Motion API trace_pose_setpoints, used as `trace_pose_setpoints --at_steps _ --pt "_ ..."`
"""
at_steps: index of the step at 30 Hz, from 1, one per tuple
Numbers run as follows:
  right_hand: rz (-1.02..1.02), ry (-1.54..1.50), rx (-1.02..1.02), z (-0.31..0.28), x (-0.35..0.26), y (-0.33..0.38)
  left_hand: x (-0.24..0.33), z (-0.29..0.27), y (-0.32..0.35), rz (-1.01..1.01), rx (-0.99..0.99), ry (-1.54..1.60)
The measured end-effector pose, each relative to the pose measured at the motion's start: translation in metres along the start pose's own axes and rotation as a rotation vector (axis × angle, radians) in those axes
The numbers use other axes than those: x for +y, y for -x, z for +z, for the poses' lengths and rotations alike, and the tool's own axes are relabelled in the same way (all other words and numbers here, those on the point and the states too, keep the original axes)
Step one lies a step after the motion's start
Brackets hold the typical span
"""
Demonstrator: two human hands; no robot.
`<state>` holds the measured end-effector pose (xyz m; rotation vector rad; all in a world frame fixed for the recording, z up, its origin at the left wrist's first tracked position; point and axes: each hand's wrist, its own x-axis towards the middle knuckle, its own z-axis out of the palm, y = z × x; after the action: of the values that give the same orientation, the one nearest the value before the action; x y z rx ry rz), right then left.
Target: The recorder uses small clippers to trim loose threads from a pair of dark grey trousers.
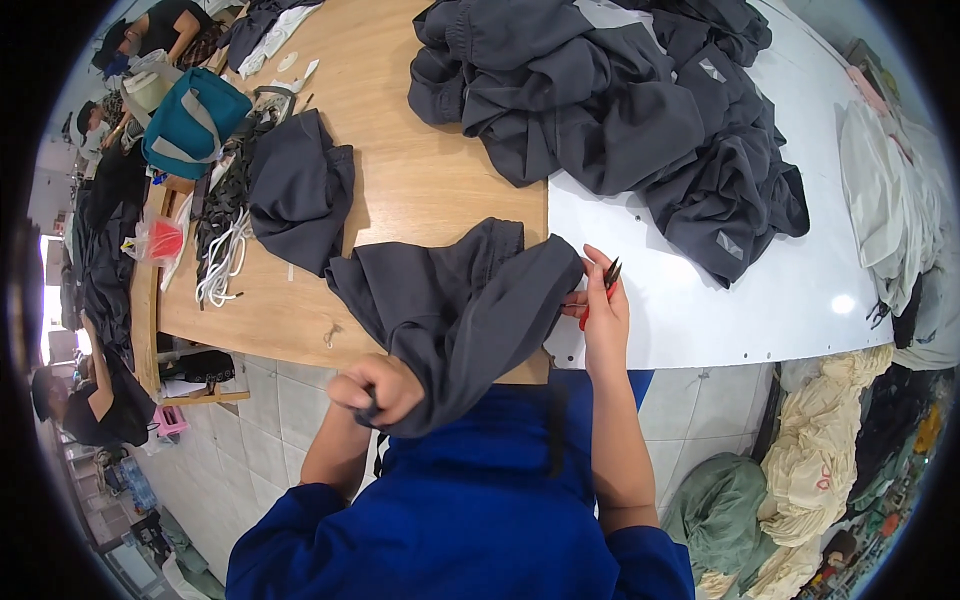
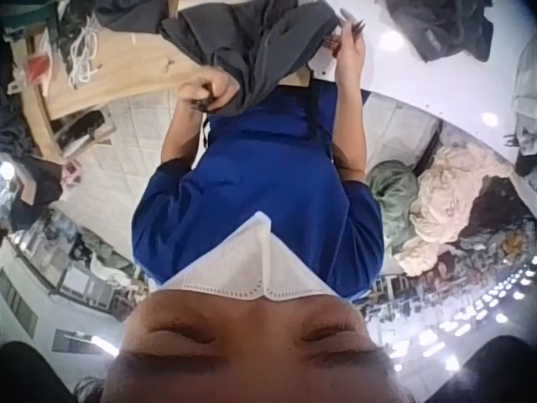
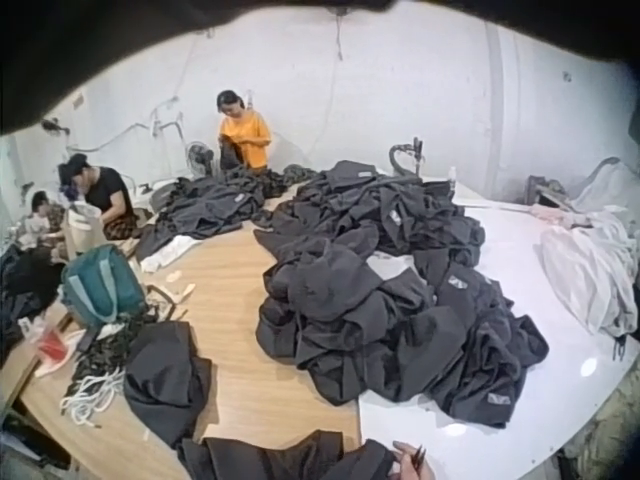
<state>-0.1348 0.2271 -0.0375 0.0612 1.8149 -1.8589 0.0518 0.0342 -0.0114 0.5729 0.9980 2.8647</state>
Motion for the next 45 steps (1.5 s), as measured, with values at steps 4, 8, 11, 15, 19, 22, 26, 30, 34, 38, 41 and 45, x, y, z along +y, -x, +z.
trace_pose_setpoints --at_steps 4,8,11,15,19,22,26,30,34,38,41,45 --pt "0.064 -0.01 -0.029 -0.002 0.002 0.004 -0.014 0.016 0.005 -0.113 0.102 0.019" --pt "-0.061 -0.001 0.1 -0.002 0.011 0.011 -0.018 0.016 -0.008 0.056 0.221 -0.167" --pt "-0.257 -0.099 0.096 -0.004 0.021 0.021 -0.026 0.019 -0.043 0.066 0.721 -0.745" --pt "-0.149 -0.343 -0.259 0.017 0.008 0.043 -0.035 0.007 -0.077 0.079 0.647 -1.183" --pt "-0.012 -0.108 -0.288 0.031 0.007 0.043 -0.045 0.005 -0.08 0.095 0.684 -0.936" --pt "0.058 -0.299 -0.155 0.02 -0.002 0.041 -0.035 0.006 -0.073 0.242 0.871 -0.79" --pt "0.073 -0.451 -0.17 0.005 -0.005 0.038 -0.037 0.01 -0.033 0.446 0.867 -0.789" --pt "0.054 -0.48 -0.217 -0.003 -0.007 0.038 -0.024 0.025 -0.031 0.157 0.55 -1.473" --pt "-0.002 -0.585 -0.228 -0.008 -0.012 0.033 -0.033 0.007 -0.043 -0.159 0.764 -1.597" --pt "-0.098 -0.253 -0.025 -0.011 -0.021 0.023 -0.013 0.004 -0.046 -0.384 0.904 -0.615" --pt "-0.491 0.299 0.093 -0.002 -0.032 0.03 -0.013 -0.001 -0.058 -0.265 0.874 -0.249" --pt "-0.875 0.402 0.109 0.01 -0.04 0.058 -0.007 0.006 -0.074 -0.122 0.955 0.096"
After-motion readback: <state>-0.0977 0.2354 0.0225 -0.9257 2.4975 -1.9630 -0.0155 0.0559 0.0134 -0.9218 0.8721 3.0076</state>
